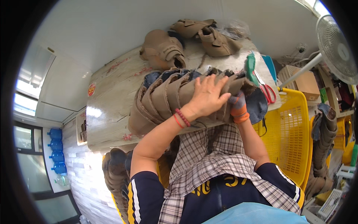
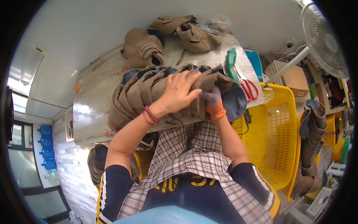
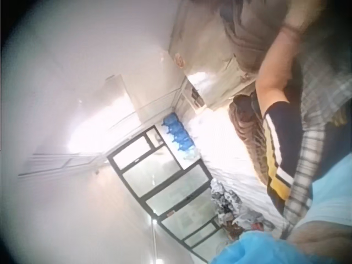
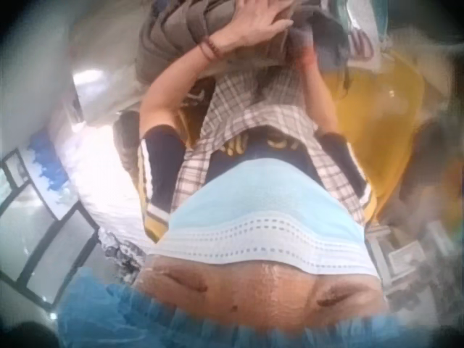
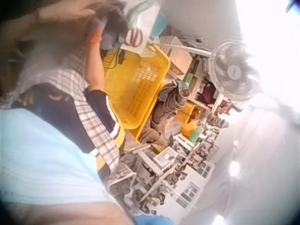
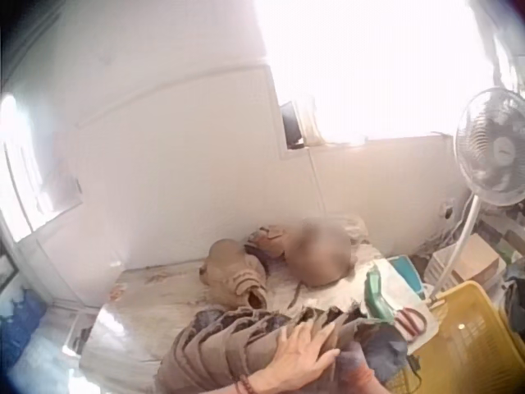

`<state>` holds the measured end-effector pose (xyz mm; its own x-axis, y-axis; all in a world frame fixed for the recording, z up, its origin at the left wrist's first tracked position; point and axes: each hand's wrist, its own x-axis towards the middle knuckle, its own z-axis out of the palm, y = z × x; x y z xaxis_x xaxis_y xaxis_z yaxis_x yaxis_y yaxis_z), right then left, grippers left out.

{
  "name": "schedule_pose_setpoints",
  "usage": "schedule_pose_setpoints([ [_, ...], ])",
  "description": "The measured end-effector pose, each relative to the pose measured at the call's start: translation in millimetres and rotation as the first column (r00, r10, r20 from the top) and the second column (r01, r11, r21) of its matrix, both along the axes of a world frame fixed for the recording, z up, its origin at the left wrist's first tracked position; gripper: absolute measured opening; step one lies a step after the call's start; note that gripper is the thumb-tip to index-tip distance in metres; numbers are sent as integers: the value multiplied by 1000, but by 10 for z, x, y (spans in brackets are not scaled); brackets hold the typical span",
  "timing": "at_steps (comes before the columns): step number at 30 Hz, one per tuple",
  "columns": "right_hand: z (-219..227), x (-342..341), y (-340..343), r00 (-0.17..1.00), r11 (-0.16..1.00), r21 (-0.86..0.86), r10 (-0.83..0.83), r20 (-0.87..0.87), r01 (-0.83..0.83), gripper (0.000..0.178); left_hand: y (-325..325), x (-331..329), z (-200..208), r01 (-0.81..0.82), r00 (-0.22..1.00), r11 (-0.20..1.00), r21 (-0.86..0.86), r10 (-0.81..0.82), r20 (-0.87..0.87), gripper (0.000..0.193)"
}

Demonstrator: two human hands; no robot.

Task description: The person handles rolled fabric pieces on a workbench, inspects them, and uses scissors to trim edges. The person places trimmed pieces into a yellow basket and continues processing additional rolls.

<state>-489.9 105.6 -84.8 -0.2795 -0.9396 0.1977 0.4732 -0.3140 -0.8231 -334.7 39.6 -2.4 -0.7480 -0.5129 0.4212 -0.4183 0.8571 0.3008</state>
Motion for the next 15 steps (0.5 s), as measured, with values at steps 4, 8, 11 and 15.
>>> schedule_pose_setpoints([
  [4,-314,45,49,995,983,155,92,34,-96,46,-339,107,166,129,990,942,308,-140,11,48],
  [8,-116,95,309,984,971,167,177,-33,-169,54,-1339,438,523,-221,975,974,-41,221,-20,43],
  [11,-51,131,424,951,965,113,254,-179,-236,66,-1803,582,174,-603,731,797,-23,564,385,91],
  [15,-102,154,559,952,974,149,200,-232,-168,72,-2092,515,-130,-665,655,741,-93,638,404,86],
])
